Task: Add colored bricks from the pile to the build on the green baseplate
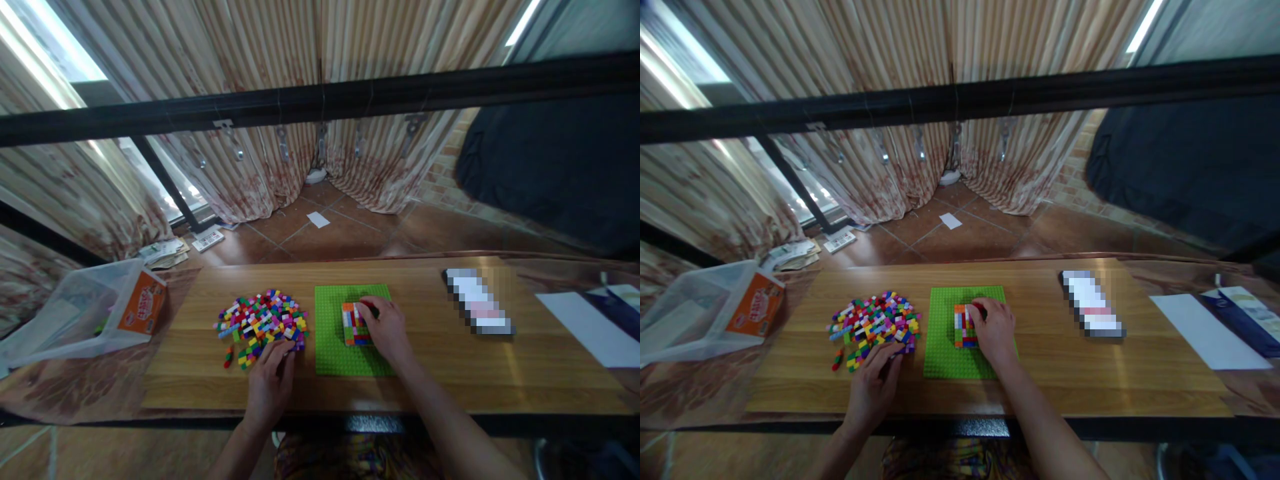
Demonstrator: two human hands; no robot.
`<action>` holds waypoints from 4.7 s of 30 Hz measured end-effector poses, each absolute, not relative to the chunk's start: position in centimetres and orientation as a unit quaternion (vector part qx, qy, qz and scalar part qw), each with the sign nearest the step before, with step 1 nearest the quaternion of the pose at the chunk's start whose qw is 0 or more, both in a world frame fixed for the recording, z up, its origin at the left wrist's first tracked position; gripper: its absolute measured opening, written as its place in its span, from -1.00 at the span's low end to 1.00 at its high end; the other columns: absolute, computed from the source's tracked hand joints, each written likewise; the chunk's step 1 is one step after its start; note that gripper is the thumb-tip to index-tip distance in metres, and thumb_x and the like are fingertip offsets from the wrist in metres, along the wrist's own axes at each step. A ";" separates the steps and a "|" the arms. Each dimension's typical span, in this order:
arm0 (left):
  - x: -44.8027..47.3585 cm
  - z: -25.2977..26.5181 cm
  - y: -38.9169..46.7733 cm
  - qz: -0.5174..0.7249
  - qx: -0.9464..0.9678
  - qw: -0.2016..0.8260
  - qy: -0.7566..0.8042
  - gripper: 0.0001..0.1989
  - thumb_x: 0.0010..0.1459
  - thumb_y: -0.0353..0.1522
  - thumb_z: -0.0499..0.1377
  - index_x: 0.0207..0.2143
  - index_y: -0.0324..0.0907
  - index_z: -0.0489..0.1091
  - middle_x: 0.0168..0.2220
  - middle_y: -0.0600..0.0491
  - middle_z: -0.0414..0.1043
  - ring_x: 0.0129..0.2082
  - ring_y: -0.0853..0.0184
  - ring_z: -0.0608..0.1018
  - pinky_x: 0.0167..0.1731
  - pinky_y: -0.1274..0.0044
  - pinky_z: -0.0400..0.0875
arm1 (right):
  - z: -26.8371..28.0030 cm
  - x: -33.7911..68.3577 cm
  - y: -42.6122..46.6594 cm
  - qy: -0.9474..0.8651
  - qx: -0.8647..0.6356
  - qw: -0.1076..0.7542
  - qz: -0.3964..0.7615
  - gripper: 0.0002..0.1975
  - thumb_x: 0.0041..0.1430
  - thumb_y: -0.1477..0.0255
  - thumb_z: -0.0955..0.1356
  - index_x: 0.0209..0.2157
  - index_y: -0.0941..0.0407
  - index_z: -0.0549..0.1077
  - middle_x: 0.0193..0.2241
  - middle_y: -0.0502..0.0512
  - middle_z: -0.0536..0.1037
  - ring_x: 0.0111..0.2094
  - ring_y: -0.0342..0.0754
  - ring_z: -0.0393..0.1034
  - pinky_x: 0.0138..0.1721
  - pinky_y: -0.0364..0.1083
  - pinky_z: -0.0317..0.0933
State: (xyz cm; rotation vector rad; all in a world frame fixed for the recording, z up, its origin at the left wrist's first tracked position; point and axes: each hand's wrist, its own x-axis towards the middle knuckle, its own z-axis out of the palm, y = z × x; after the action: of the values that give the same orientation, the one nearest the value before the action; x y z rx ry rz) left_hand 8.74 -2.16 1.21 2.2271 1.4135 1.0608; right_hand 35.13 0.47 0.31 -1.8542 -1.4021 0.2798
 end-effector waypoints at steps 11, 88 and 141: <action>8.7 1.0 -2.3 0.407 0.759 0.140 0.489 -0.85 0.25 -0.42 0.10 -0.19 -0.17 0.45 -0.23 -0.01 0.51 -0.20 0.34 0.56 -0.14 0.51 0.50 | 1.7 36.0 0.0 -0.532 -0.706 0.461 0.081 -0.61 0.23 0.15 0.27 -0.16 0.15 0.53 -0.21 0.24 0.58 -0.13 0.12 0.40 -0.03 0.14 0.22; 8.1 0.2 -2.2 0.415 0.697 0.231 0.537 -0.78 0.24 -0.32 0.10 -0.13 -0.18 0.46 -0.19 -0.03 0.57 -0.16 0.27 0.60 -0.12 0.44 0.52 | 2.1 38.8 -3.3 -0.473 -0.684 0.523 0.186 -0.67 0.06 0.11 0.39 -0.31 0.07 0.57 -0.19 0.16 0.56 -0.18 0.06 0.45 -0.13 0.06 0.32; 8.3 0.0 -2.0 0.407 0.735 0.198 0.505 -0.85 0.23 -0.36 0.11 -0.18 -0.16 0.44 -0.26 0.02 0.53 -0.30 0.35 0.57 -0.27 0.54 0.50 | 0.7 37.7 -2.3 -0.279 -0.654 0.650 0.269 -0.68 -0.10 0.20 0.46 -0.33 0.13 0.60 -0.34 0.14 0.64 -0.27 0.05 0.51 -0.15 0.05 0.34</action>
State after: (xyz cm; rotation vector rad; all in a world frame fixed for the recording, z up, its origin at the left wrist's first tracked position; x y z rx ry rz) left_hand 8.34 -2.03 -0.02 2.0569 1.4118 1.1382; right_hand 37.71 -2.31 0.73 -1.4862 -0.6328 0.6109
